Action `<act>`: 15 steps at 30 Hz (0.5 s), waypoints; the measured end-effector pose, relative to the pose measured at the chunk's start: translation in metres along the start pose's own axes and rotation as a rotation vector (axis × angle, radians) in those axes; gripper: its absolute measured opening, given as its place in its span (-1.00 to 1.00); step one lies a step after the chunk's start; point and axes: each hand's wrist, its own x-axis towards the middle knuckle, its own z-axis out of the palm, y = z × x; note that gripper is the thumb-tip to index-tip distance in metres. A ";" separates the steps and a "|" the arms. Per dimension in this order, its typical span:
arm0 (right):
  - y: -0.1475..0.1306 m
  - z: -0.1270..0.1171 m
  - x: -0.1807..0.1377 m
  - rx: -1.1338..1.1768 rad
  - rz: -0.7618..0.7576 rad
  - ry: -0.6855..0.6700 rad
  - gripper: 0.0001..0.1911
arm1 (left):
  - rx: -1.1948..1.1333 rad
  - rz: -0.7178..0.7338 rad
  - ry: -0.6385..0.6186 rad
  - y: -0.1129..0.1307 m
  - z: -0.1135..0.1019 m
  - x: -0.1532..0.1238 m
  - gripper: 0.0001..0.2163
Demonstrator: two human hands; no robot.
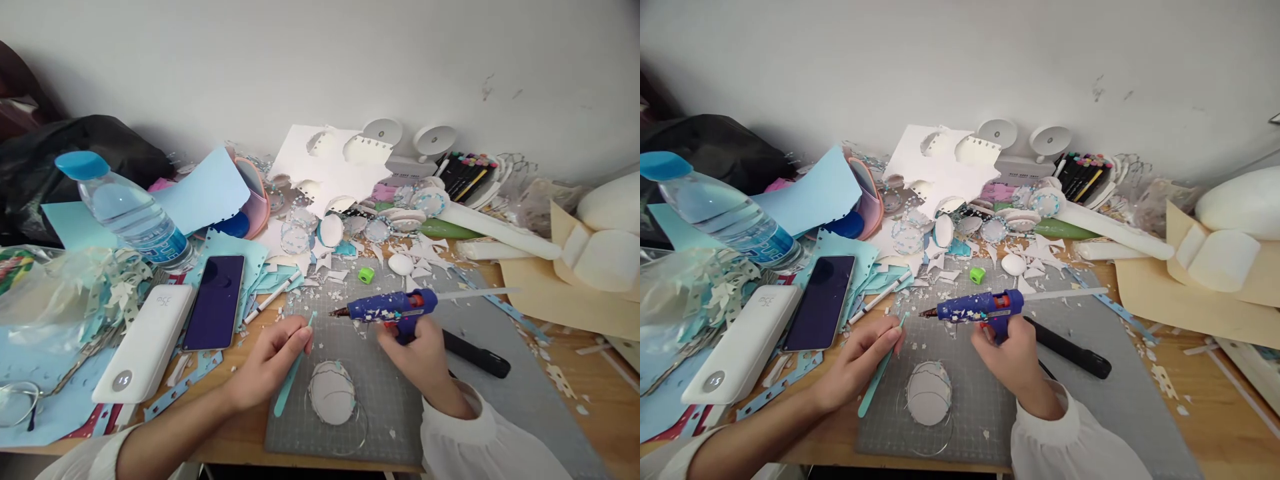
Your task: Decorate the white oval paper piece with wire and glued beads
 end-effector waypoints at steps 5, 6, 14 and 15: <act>0.000 0.002 -0.008 0.008 -0.063 0.009 -0.75 | 0.015 -0.021 -0.058 0.003 0.000 -0.001 -0.57; 0.000 0.002 -0.008 0.004 -0.074 0.018 -0.75 | 0.018 -0.025 -0.065 0.004 0.001 -0.001 -0.58; 0.002 0.001 -0.008 -0.010 -0.140 0.018 -0.76 | -0.018 -0.031 -0.109 0.005 0.002 -0.001 -0.60; 0.002 0.001 -0.008 -0.015 -0.149 0.012 -0.76 | -0.019 -0.028 -0.112 0.005 0.002 -0.001 -0.61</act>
